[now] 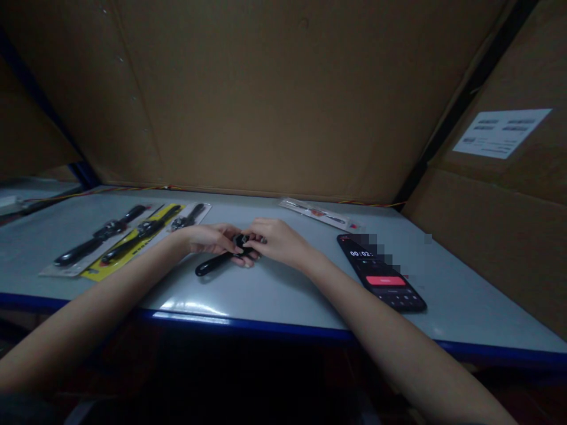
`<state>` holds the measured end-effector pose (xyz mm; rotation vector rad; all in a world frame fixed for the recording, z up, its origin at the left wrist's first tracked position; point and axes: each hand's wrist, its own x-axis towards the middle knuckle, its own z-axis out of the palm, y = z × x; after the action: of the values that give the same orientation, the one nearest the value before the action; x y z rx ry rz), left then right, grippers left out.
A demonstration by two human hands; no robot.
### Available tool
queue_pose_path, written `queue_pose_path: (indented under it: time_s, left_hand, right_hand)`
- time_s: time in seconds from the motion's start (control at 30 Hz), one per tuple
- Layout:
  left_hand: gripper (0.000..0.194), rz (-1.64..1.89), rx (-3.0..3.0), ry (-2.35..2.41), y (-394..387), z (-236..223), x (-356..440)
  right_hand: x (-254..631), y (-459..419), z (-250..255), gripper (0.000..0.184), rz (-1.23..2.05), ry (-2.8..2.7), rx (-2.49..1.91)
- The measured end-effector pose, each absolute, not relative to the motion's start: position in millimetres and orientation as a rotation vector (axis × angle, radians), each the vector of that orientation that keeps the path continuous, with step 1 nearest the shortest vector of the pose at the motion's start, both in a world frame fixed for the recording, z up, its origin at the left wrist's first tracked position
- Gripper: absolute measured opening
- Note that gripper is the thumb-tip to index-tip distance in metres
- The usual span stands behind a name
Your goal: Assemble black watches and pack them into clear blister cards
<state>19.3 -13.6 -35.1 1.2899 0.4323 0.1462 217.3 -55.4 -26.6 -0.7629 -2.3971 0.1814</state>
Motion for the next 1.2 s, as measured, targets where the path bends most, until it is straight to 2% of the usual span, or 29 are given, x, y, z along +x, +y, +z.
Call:
queue_pose_path:
  time_s: [0.17,0.3,0.37,0.5,0.6,0.9,1.2]
  left_hand:
    - [0.026,0.153,1.292,0.471,-14.8,-32.6,19.9]
    - [0.025,0.164,1.316,0.494,-14.0,-33.7,19.7]
    - [0.024,0.171,1.332,0.501,-13.0,-35.1,19.3]
    - [0.028,0.170,1.331,0.488,-12.4,-36.7,19.6]
    - [0.033,0.147,1.306,0.468,-13.8,-35.3,20.3]
    - [0.031,0.132,1.296,0.416,-15.0,-34.5,19.9]
    - [0.028,0.138,1.295,0.429,-15.0,-34.8,21.1]
  right_hand:
    - [208.8,-57.1,-28.4,0.022,-0.076,-2.385,-0.892]
    - [198.0,-61.7,-34.9,0.008,0.004,-2.254,-0.993]
    - [195.6,-62.5,-37.8,0.013,0.088,-2.225,-0.984]
    - [199.8,-60.2,-38.2,0.011,0.123,-2.256,-0.898]
    - [208.6,-57.7,-33.9,0.017,0.085,-2.310,-0.885]
    - [212.6,-61.1,-25.7,0.022,-0.228,-2.437,-0.908]
    - [198.5,-66.1,-34.3,0.023,0.273,-2.250,-0.936]
